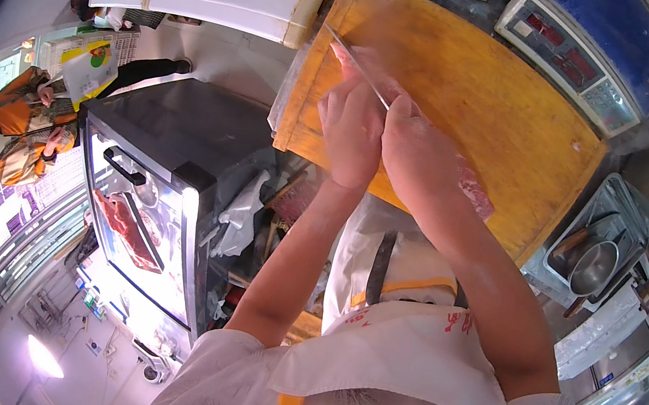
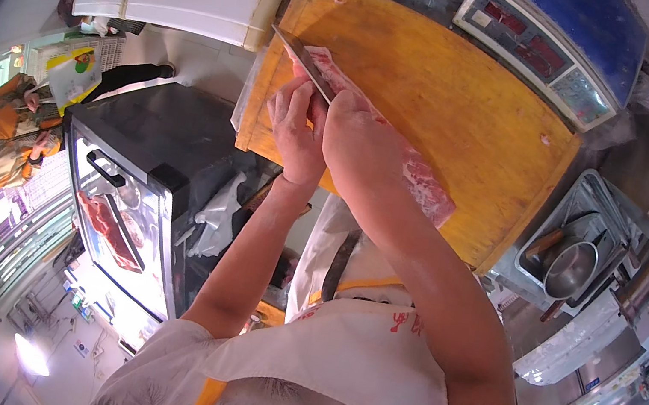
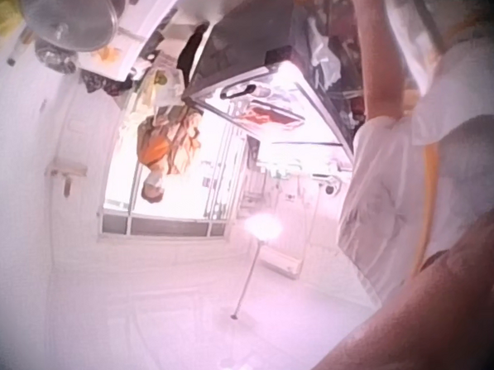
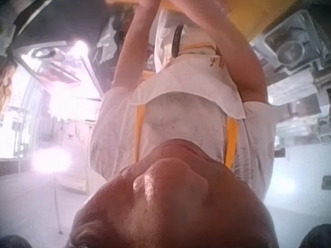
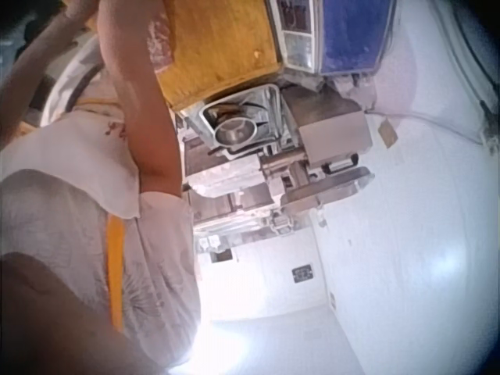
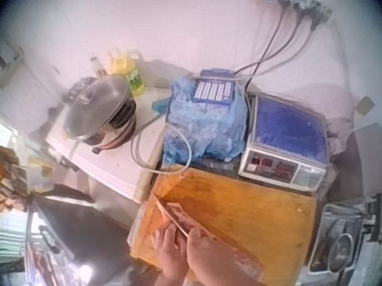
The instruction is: The person retrieves a piece of pork from a refrigerated display, places it on a cutting board, and uses a cleaver to slice it into smaller portions. The person handles the meat and cleaver throughout the task.
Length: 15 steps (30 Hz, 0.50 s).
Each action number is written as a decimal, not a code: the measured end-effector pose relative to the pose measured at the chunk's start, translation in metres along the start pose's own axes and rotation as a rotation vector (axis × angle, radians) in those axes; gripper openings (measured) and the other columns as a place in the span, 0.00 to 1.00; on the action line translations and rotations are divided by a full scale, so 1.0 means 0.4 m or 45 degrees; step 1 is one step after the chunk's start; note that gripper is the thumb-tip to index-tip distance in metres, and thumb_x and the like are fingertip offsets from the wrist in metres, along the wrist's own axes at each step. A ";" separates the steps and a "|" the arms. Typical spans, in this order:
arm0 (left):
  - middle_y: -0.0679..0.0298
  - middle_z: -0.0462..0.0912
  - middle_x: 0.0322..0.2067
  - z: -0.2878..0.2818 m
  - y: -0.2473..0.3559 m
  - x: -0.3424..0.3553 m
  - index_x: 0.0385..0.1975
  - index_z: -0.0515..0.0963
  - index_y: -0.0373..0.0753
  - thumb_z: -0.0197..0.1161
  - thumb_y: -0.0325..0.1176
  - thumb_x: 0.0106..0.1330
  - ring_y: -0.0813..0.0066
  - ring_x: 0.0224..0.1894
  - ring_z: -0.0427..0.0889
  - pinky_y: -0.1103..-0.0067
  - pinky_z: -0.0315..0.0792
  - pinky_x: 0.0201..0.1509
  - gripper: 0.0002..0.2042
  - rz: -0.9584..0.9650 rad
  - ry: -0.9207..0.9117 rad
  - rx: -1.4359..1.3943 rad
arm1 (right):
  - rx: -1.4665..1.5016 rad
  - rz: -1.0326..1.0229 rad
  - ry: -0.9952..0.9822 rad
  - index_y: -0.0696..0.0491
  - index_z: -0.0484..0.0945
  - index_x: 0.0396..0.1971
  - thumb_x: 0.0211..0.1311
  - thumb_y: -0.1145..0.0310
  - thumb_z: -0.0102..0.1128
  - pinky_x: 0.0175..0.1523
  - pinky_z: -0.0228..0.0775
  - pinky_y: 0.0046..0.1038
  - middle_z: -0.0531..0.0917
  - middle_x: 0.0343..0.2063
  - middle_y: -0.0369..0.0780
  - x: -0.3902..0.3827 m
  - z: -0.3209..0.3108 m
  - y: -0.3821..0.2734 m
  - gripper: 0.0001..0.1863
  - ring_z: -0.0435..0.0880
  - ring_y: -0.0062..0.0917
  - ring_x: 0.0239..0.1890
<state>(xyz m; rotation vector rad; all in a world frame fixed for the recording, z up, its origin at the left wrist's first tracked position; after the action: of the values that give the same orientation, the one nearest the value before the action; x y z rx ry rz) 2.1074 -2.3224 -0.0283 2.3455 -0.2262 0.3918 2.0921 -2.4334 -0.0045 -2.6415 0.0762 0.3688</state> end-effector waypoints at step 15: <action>0.60 0.80 0.47 -0.060 -0.003 -0.026 0.47 0.79 0.36 0.61 0.29 0.66 0.56 0.52 0.74 0.63 0.65 0.61 0.11 0.100 0.056 0.054 | 0.078 -0.015 -0.196 0.61 0.70 0.41 0.70 0.76 0.53 0.37 0.85 0.45 0.87 0.33 0.57 -0.099 -0.115 -0.072 0.05 0.91 0.48 0.35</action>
<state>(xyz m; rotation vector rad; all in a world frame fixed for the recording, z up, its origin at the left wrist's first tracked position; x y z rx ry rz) 2.0927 -2.3041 -0.0162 2.3723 -0.2924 0.4900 2.0686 -2.4295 0.0584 -2.5428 0.0215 0.5554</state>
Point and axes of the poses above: each hand's wrist, its own x-axis towards the middle knuckle, its own z-axis out of the palm, y = z × x, the point moved 6 cm from there along x, towards the middle knuckle
